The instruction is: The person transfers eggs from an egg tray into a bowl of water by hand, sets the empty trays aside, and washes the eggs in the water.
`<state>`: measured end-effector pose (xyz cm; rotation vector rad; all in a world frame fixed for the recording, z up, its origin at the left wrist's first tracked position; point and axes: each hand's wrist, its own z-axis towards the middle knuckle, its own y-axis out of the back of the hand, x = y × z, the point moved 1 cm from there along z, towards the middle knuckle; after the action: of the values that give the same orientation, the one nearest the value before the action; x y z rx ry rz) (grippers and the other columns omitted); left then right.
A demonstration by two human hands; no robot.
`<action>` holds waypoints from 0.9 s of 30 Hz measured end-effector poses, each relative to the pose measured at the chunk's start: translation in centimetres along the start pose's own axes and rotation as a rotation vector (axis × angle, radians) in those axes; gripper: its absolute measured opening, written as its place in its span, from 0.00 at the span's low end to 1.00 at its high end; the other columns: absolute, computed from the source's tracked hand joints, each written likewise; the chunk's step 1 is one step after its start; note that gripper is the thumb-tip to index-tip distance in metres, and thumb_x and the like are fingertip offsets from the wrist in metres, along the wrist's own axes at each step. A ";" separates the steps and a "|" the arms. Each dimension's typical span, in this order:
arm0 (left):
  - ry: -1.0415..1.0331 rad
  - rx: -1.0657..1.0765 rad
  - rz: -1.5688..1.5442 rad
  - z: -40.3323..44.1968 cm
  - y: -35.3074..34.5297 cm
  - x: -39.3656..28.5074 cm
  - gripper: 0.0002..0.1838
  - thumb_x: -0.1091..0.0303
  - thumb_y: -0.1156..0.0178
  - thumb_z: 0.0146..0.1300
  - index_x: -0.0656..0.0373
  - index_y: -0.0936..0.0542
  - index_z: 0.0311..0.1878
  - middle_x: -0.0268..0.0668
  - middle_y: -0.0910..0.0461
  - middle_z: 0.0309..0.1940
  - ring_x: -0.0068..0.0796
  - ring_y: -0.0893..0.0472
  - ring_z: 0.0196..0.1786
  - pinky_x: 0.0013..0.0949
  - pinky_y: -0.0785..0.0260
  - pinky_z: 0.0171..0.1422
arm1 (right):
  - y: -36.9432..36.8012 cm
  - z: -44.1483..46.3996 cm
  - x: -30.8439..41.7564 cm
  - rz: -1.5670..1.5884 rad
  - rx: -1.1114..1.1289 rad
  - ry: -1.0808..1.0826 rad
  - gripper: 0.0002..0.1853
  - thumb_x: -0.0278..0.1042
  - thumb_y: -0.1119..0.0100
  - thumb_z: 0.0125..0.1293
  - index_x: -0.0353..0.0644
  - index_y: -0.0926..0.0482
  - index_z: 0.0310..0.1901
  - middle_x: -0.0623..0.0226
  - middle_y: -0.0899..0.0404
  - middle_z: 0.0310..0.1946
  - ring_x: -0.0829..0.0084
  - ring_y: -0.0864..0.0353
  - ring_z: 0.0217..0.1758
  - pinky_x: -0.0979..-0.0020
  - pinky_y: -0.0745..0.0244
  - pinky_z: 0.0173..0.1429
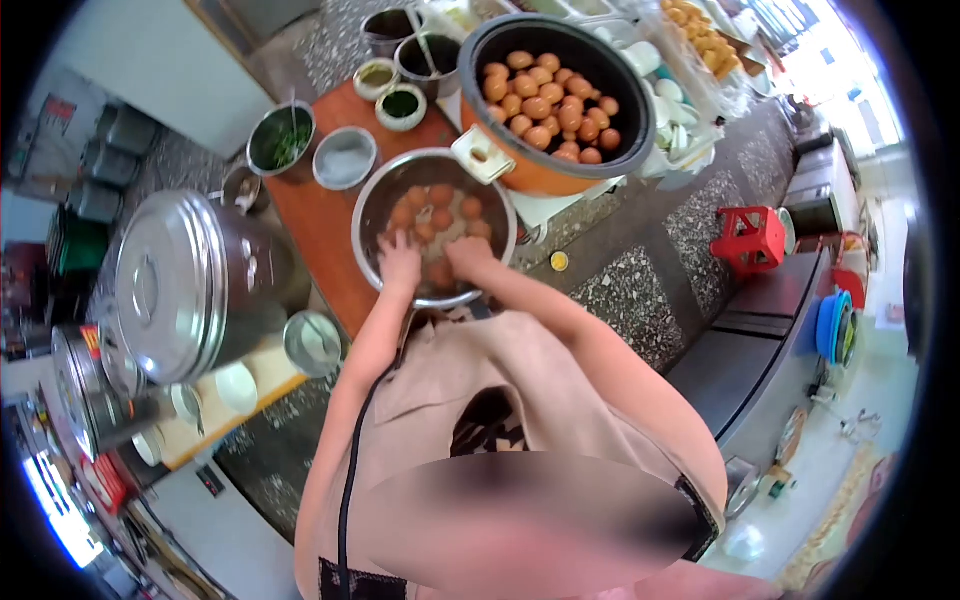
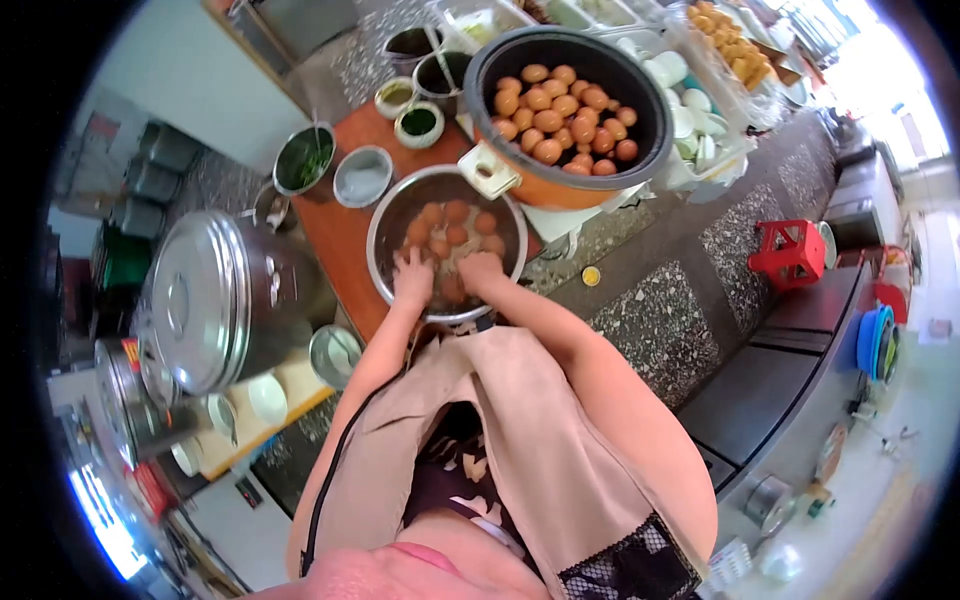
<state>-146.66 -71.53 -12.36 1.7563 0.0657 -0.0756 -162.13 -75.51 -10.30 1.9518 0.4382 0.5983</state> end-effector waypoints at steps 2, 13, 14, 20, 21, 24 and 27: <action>0.043 0.089 -0.009 0.2 1.0 0.2 0.24 0.72 0.40 0.50 0.55 0.25 0.54 0.44 0.41 0.64 0.65 0.42 0.65 0.51 0.33 0.58 | 1.4 -1.1 0.6 0.114 -0.220 -0.010 0.09 0.30 0.46 0.51 0.41 0.26 0.35 0.56 0.19 0.28 0.57 0.18 0.34 0.57 0.24 0.35; -0.015 0.066 0.014 1.0 -0.7 0.7 0.22 0.73 0.43 0.51 0.56 0.30 0.53 0.49 0.39 0.63 0.59 0.32 0.58 0.49 0.31 0.57 | 22.5 -8.1 -6.1 0.458 -0.928 -0.328 0.17 0.46 0.43 0.57 0.40 0.30 0.36 0.50 0.21 0.26 0.52 0.19 0.32 0.55 0.24 0.36; -0.015 0.069 0.015 0.9 -0.5 0.5 0.22 0.73 0.43 0.51 0.56 0.30 0.53 0.49 0.39 0.63 0.59 0.32 0.58 0.49 0.31 0.57 | 22.8 -7.3 -9.6 0.238 -0.921 -0.396 0.19 0.48 0.42 0.54 0.40 0.29 0.36 0.48 0.21 0.27 0.52 0.19 0.33 0.55 0.24 0.37; 0.053 0.293 -0.049 1.1 1.1 -0.2 0.20 0.73 0.48 0.57 0.54 0.29 0.55 0.45 0.35 0.60 0.54 0.35 0.62 0.49 0.33 0.58 | 21.7 -3.8 -18.7 0.092 -0.328 -0.545 0.28 0.59 0.35 0.46 0.39 0.19 0.37 0.50 0.19 0.38 0.56 0.19 0.43 0.59 0.24 0.47; 0.045 0.337 -0.020 1.3 0.9 -0.1 0.21 0.74 0.48 0.57 0.53 0.30 0.55 0.45 0.35 0.59 0.55 0.35 0.61 0.49 0.33 0.58 | 22.1 -3.5 -18.4 0.088 -0.292 -0.539 0.32 0.64 0.38 0.48 0.38 0.18 0.38 0.49 0.19 0.39 0.54 0.19 0.45 0.59 0.24 0.49; 0.045 0.327 -0.034 0.9 1.3 -0.3 0.22 0.74 0.48 0.56 0.52 0.30 0.57 0.46 0.35 0.59 0.55 0.35 0.61 0.48 0.33 0.58 | 23.7 -4.0 -18.3 0.211 -0.332 -0.515 0.37 0.69 0.43 0.49 0.35 0.19 0.40 0.46 0.20 0.40 0.51 0.20 0.46 0.59 0.25 0.51; 0.041 0.229 -0.066 0.7 0.4 -0.1 0.22 0.73 0.47 0.55 0.50 0.29 0.57 0.46 0.36 0.59 0.55 0.34 0.60 0.48 0.33 0.58 | 22.8 -1.1 -25.2 0.600 -0.404 -0.646 0.39 0.63 0.42 0.49 0.35 0.28 0.54 0.44 0.26 0.51 0.52 0.27 0.57 0.61 0.32 0.61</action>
<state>-146.74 -72.33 -12.06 1.9851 0.1502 -0.0986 -182.18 -98.13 5.22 1.7398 -0.6452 0.3467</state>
